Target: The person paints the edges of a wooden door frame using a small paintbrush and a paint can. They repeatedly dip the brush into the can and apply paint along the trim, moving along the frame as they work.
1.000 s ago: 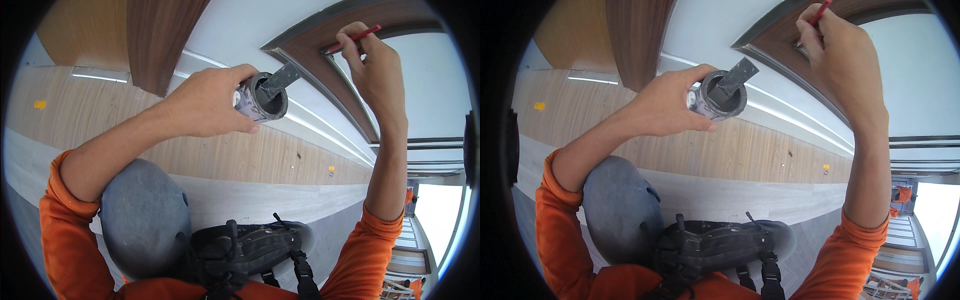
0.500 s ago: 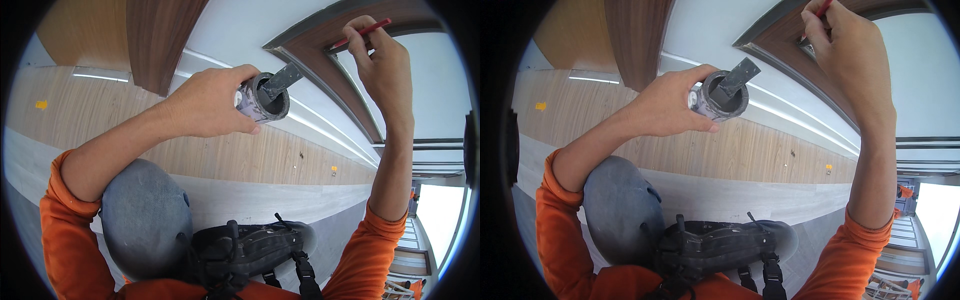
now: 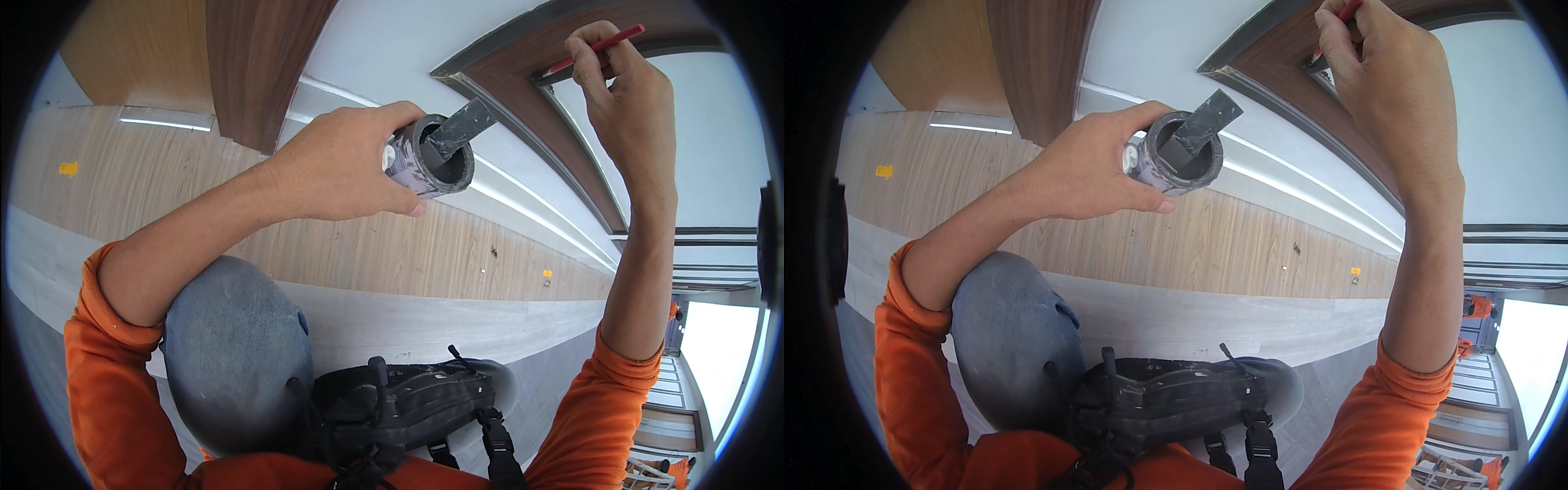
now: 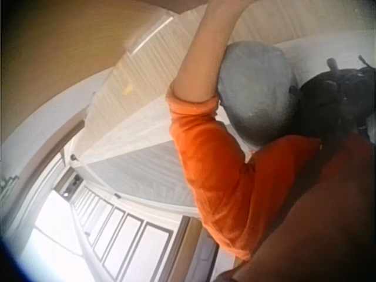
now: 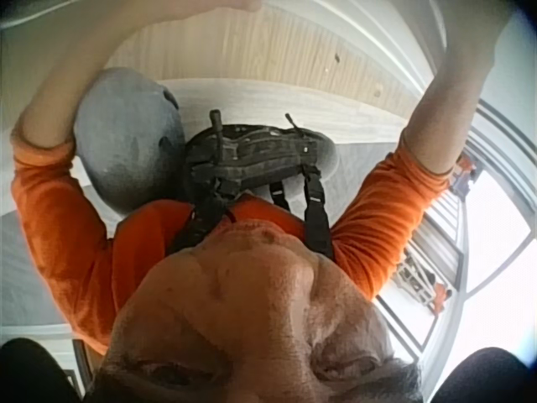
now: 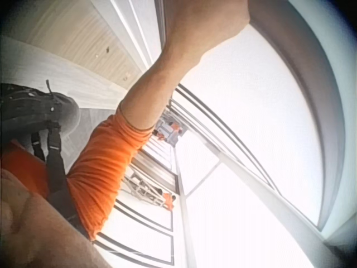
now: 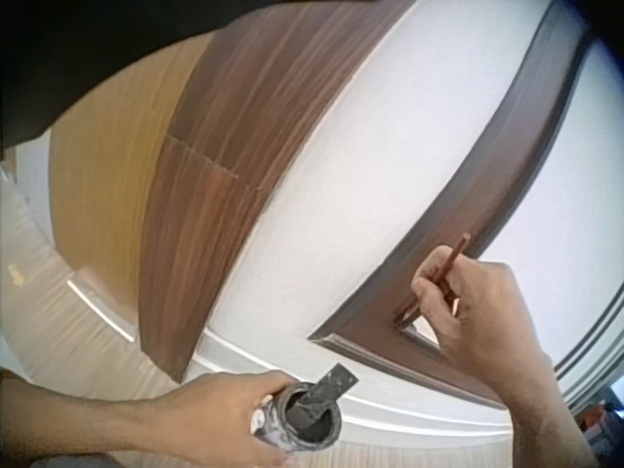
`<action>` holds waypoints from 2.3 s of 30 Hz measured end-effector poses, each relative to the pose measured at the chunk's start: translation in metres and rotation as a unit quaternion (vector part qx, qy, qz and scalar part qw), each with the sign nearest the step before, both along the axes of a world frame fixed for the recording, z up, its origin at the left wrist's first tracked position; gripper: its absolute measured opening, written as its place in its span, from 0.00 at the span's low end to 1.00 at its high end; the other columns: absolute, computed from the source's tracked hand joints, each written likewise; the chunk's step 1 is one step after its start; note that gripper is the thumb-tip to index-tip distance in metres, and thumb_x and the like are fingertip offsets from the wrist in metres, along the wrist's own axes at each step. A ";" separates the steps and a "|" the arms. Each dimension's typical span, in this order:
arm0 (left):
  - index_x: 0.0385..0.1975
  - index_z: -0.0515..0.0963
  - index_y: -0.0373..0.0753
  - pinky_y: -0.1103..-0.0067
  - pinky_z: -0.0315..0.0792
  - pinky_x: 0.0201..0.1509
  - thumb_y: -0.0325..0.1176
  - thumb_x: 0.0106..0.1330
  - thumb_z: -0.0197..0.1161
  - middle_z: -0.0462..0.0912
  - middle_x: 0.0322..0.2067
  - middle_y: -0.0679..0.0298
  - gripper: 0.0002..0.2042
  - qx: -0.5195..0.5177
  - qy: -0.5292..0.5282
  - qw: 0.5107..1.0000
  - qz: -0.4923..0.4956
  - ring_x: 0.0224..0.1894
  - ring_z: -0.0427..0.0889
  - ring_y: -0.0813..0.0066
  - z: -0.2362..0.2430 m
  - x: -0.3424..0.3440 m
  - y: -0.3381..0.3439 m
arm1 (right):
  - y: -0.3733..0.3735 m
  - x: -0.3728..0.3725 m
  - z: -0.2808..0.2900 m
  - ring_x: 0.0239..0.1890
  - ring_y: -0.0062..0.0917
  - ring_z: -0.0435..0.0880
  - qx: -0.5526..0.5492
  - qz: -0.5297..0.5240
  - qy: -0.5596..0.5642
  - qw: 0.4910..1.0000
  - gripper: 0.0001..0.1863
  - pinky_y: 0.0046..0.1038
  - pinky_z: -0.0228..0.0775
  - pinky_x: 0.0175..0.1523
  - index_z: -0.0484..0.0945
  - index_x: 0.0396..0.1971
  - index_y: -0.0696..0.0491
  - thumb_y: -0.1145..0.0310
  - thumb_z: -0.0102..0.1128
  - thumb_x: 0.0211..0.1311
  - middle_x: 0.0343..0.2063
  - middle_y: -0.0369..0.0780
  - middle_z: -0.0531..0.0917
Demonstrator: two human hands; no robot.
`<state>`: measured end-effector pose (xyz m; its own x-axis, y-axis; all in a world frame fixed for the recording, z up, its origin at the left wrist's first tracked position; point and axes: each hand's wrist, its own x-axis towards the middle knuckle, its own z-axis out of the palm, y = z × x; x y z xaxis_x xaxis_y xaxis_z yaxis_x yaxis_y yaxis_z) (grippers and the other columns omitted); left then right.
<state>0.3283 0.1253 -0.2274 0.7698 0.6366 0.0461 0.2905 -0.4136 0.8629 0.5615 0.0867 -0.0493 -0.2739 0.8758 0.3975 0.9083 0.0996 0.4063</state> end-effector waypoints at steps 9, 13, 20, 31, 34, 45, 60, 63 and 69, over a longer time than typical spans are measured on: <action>0.68 0.74 0.41 0.60 0.75 0.68 0.47 0.50 0.84 0.86 0.55 0.52 0.43 -0.002 0.010 1.000 0.005 0.60 0.84 0.54 0.004 -0.004 -0.001 | 0.000 -0.003 -0.002 0.26 0.21 0.85 -0.010 -0.007 0.024 1.000 0.09 0.24 0.71 0.31 0.86 0.45 0.49 0.61 0.62 0.77 0.26 0.38 0.88; 0.67 0.74 0.41 0.60 0.74 0.68 0.46 0.50 0.84 0.86 0.55 0.52 0.43 -0.006 -0.001 1.000 0.003 0.60 0.84 0.54 0.002 -0.004 -0.001 | -0.001 -0.009 -0.003 0.29 0.21 0.87 -0.010 -0.049 0.005 0.999 0.10 0.23 0.75 0.34 0.86 0.45 0.48 0.60 0.61 0.78 0.27 0.39 0.89; 0.67 0.74 0.40 0.62 0.74 0.68 0.44 0.50 0.84 0.86 0.55 0.51 0.42 0.005 -0.002 1.000 0.003 0.60 0.84 0.53 0.001 -0.003 0.000 | -0.009 0.007 0.001 0.36 0.20 0.91 0.004 -0.023 0.024 0.999 0.11 0.23 0.79 0.38 0.87 0.46 0.47 0.58 0.61 0.78 0.30 0.37 0.90; 0.67 0.74 0.42 0.64 0.74 0.67 0.42 0.50 0.83 0.86 0.55 0.53 0.41 -0.015 -0.022 1.000 -0.004 0.59 0.84 0.54 0.001 -0.003 0.000 | -0.012 0.000 -0.005 0.31 0.19 0.88 0.038 0.013 0.050 0.998 0.11 0.19 0.75 0.35 0.86 0.45 0.50 0.60 0.63 0.77 0.28 0.38 0.89; 0.63 0.76 0.36 0.65 0.77 0.59 0.45 0.51 0.80 0.87 0.50 0.46 0.38 0.013 -0.068 0.998 -0.004 0.54 0.86 0.50 -0.002 -0.002 0.004 | -0.012 -0.001 -0.004 0.30 0.19 0.88 -0.003 -0.020 0.084 0.996 0.11 0.19 0.76 0.35 0.86 0.45 0.51 0.59 0.62 0.78 0.29 0.37 0.90; 0.62 0.77 0.40 0.72 0.73 0.63 0.38 0.50 0.84 0.86 0.50 0.63 0.36 -0.024 -0.057 0.997 0.041 0.55 0.82 0.70 0.033 0.026 -0.009 | -0.103 0.109 -0.181 0.34 0.29 0.89 0.170 0.183 0.175 0.952 0.27 0.23 0.81 0.33 0.86 0.49 0.49 0.86 0.70 0.46 0.46 0.41 0.88; 0.62 0.75 0.35 0.75 0.74 0.64 0.24 0.51 0.84 0.85 0.52 0.65 0.36 -0.153 -0.127 0.976 0.087 0.55 0.82 0.77 0.060 0.048 -0.084 | -0.066 0.134 -0.233 0.33 0.22 0.88 0.270 0.180 0.229 0.918 0.28 0.21 0.80 0.31 0.85 0.50 0.48 0.85 0.69 0.46 0.47 0.38 0.88; 0.62 0.75 0.36 0.75 0.74 0.63 0.24 0.51 0.84 0.85 0.52 0.65 0.36 -0.165 -0.123 0.973 0.100 0.55 0.83 0.76 0.060 0.054 -0.088 | -0.075 0.135 -0.227 0.33 0.23 0.88 0.278 0.201 0.247 0.906 0.26 0.21 0.81 0.31 0.85 0.48 0.48 0.85 0.69 0.47 0.45 0.39 0.88; 0.61 0.75 0.37 0.74 0.75 0.63 0.25 0.50 0.85 0.85 0.50 0.65 0.36 -0.157 -0.081 0.980 0.092 0.54 0.83 0.76 0.047 0.043 -0.082 | -0.087 0.124 -0.210 0.31 0.25 0.88 0.338 0.178 0.263 0.886 0.24 0.23 0.80 0.30 0.87 0.45 0.49 0.85 0.68 0.46 0.42 0.40 0.88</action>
<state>0.3713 0.0436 -0.1808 0.6386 0.7671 -0.0616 0.1833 -0.0740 0.9803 0.6851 -0.0001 -0.2598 -0.1068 0.2846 0.9527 0.9496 0.3131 0.0129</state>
